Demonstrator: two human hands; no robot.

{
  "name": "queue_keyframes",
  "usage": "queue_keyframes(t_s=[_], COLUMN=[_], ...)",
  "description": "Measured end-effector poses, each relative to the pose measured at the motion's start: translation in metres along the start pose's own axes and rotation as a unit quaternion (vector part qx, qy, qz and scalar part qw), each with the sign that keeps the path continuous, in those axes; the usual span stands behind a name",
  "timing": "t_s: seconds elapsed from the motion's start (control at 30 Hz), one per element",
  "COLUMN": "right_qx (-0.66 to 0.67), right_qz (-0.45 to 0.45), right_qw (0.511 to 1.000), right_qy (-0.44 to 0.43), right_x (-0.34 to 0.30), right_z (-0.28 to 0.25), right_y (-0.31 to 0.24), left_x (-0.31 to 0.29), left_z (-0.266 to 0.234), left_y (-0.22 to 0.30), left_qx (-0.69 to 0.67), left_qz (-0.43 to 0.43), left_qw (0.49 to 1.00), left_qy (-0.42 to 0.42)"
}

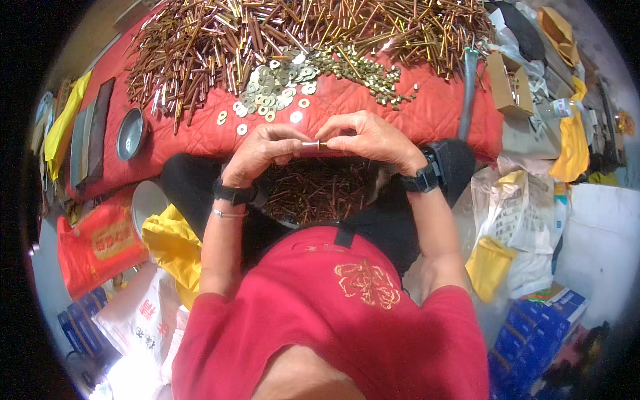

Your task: Assembling small metal threaded rods with washers and other components manually.

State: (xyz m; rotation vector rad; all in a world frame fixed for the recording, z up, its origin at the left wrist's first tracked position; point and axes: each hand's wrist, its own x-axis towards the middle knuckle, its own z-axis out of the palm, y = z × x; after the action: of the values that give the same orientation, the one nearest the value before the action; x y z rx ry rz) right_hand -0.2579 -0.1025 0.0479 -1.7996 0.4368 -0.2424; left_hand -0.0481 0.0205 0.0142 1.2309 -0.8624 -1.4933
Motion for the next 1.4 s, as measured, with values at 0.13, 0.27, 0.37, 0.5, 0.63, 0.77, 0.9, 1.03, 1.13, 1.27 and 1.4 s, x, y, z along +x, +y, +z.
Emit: queue_keyframes(t_s=[0.13,0.27,0.37,0.5,0.63,0.77,0.9,1.03,1.13,1.27,1.4], right_qx=[0.058,-0.028,-0.054,-0.133,0.062,-0.425,-0.527,-0.482,-0.187,0.085,0.215], right_qz=[0.070,-0.037,-0.087,-0.185,-0.010,-0.135,-0.171,-0.130,-0.067,-0.038,0.017], right_qw=[0.994,0.972,0.929,0.910,0.923,0.843,0.793,0.830,0.948,0.976,0.958], right_qy=[0.058,0.231,0.356,0.347,0.381,0.301,0.254,0.249,0.250,0.199,0.188], right_x=[0.005,0.018,0.031,0.055,0.064,0.080,0.094,0.094,0.072,0.042,0.028], right_z=[0.012,0.034,0.042,0.071,0.035,-0.018,-0.028,-0.027,-0.001,0.031,0.038], right_y=[-0.005,0.020,0.018,0.010,0.009,0.070,0.077,0.068,0.039,0.026,0.024], left_x=[0.013,0.021,0.022,0.036,0.027,0.020,0.010,0.000,-0.008,-0.011,-0.015], left_z=[0.003,0.012,0.018,0.056,0.025,0.014,0.006,0.013,0.020,0.025,0.033], left_y=[-0.019,-0.043,-0.043,-0.041,-0.042,-0.035,-0.034,-0.027,-0.026,-0.031,-0.025], left_qx=[-0.270,-0.368,-0.308,-0.298,-0.332,-0.445,-0.505,-0.419,-0.321,-0.241,-0.196], left_qz=[0.027,0.072,0.066,0.096,0.081,0.065,0.019,0.002,0.015,0.009,0.008], left_qw=[0.958,0.912,0.927,0.926,0.926,0.877,0.852,0.895,0.933,0.959,0.967], left_qy=[0.094,0.166,0.203,0.211,0.160,0.169,0.134,0.152,0.160,0.147,0.161])
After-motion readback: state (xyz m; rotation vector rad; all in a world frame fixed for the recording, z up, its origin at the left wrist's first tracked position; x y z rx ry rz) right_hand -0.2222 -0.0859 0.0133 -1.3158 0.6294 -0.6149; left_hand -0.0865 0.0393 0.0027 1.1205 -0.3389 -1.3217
